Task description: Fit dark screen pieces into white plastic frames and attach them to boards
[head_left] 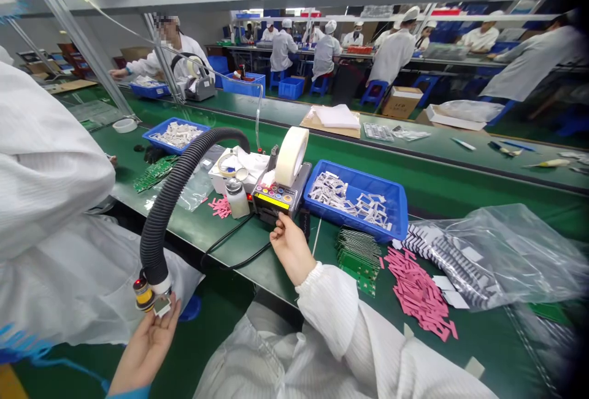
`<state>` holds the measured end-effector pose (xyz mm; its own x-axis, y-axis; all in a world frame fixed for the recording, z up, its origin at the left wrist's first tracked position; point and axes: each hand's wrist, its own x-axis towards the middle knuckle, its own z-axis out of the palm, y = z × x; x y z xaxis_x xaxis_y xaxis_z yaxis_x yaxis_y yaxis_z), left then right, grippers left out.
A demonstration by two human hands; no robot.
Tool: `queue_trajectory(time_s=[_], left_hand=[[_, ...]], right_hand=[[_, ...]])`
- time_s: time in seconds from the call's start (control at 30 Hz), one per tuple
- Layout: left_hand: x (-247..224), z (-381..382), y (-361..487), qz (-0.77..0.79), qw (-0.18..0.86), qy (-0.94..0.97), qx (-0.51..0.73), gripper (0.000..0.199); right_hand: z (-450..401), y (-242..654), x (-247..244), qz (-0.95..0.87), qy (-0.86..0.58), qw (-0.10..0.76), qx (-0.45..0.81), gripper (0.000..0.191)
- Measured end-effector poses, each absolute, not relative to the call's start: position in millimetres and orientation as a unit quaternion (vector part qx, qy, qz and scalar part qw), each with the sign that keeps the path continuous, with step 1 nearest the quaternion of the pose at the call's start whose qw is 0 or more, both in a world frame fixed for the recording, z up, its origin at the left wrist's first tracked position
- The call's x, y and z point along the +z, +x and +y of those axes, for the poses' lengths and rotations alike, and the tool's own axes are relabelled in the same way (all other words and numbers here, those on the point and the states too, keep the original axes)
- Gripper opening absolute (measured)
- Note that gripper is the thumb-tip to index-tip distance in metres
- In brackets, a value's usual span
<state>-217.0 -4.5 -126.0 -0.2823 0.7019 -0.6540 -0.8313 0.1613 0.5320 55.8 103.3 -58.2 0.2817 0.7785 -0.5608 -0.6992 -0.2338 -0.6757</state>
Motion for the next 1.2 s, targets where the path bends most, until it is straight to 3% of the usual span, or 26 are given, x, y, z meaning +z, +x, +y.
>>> queue_trajectory(time_s=[0.2, 0.37, 0.47, 0.6, 0.73, 0.9, 1.03, 1.2], left_hand=[[-121, 8, -211, 0.431, 0.599, -0.097, 0.668, 0.041], [-116, 14, -215, 0.416, 0.592, -0.081, 0.685, 0.041], [-113, 17, -215, 0.423, 0.596, -0.091, 0.677, 0.041], [-119, 16, -203, 0.405, 0.614, -0.103, 0.669, 0.044], [-134, -2, -180, 0.384, 0.648, -0.082, 0.653, 0.036], [-136, -29, -141, 0.468, 0.739, -0.026, 0.485, 0.024], [-126, -32, -119, 0.448, 0.795, -0.011, 0.41, 0.018], [-120, -24, -112, 0.438, 0.807, -0.011, 0.395, 0.017]], right_hand=[[89, 55, -38, -0.214, -0.509, 0.559, 0.619, 0.03], [19, 84, -25, -0.462, -0.487, 0.377, 0.638, 0.021], [-17, 111, -37, -0.557, -0.558, 0.289, 0.544, 0.008], [-34, 134, -66, -0.608, -0.689, 0.209, 0.335, 0.022], [-32, 138, -70, -0.664, -0.705, 0.135, 0.209, 0.022], [1, 139, -32, -0.726, -0.665, 0.14, 0.109, 0.009], [48, 133, -9, -0.749, -0.628, 0.207, 0.045, 0.023], [77, 124, -21, -0.769, -0.582, 0.265, -0.004, 0.033]])
